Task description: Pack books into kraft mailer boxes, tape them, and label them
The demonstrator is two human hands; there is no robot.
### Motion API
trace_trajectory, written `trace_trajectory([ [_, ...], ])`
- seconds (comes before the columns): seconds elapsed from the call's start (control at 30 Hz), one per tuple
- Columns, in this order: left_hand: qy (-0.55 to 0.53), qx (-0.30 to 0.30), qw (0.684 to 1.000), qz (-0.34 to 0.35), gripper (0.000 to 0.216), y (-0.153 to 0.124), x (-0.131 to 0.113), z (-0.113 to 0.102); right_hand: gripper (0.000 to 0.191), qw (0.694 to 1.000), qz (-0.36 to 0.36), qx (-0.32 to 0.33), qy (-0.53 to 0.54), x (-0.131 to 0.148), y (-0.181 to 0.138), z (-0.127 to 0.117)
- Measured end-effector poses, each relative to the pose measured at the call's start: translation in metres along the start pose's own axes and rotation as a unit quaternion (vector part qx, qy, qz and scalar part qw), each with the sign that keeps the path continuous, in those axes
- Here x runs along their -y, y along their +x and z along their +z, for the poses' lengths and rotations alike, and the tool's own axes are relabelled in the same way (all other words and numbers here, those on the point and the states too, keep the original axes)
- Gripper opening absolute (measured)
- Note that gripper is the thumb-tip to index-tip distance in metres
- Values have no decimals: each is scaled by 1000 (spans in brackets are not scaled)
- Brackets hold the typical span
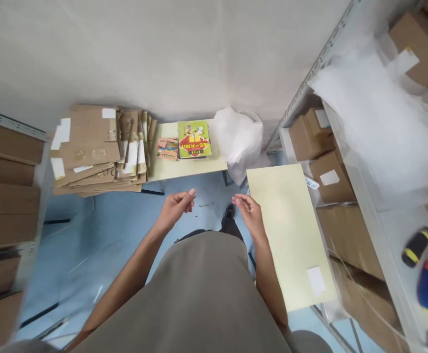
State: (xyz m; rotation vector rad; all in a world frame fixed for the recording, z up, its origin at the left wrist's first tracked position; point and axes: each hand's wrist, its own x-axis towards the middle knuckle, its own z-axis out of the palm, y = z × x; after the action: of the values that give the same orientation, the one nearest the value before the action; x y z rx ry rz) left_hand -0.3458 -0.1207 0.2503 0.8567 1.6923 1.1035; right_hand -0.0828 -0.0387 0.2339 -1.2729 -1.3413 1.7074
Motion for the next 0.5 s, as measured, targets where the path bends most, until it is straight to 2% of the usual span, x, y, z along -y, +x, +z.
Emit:
trace_trajectory([
  [0.13, -44, -60, 997, 12, 54, 44, -13, 1, 48, 997, 12, 78, -22, 17, 75, 0],
  [0.2, -75, -83, 994, 13, 40, 61, -14, -2, 49, 994, 16, 106, -34, 20, 110, 4],
  [0.27, -99, -103, 990, -1, 37, 78, -11, -10, 50, 991, 26, 128, -38, 19, 142, 12],
  [0.37, -109, -136, 985, -14, 44, 107, 4, -27, 50, 987, 50, 150, -37, 11, 187, 30],
  [0.5, -90, -166, 982, -30, 47, 157, 36, -56, 48, 983, 81, 153, -61, -11, 240, 60],
])
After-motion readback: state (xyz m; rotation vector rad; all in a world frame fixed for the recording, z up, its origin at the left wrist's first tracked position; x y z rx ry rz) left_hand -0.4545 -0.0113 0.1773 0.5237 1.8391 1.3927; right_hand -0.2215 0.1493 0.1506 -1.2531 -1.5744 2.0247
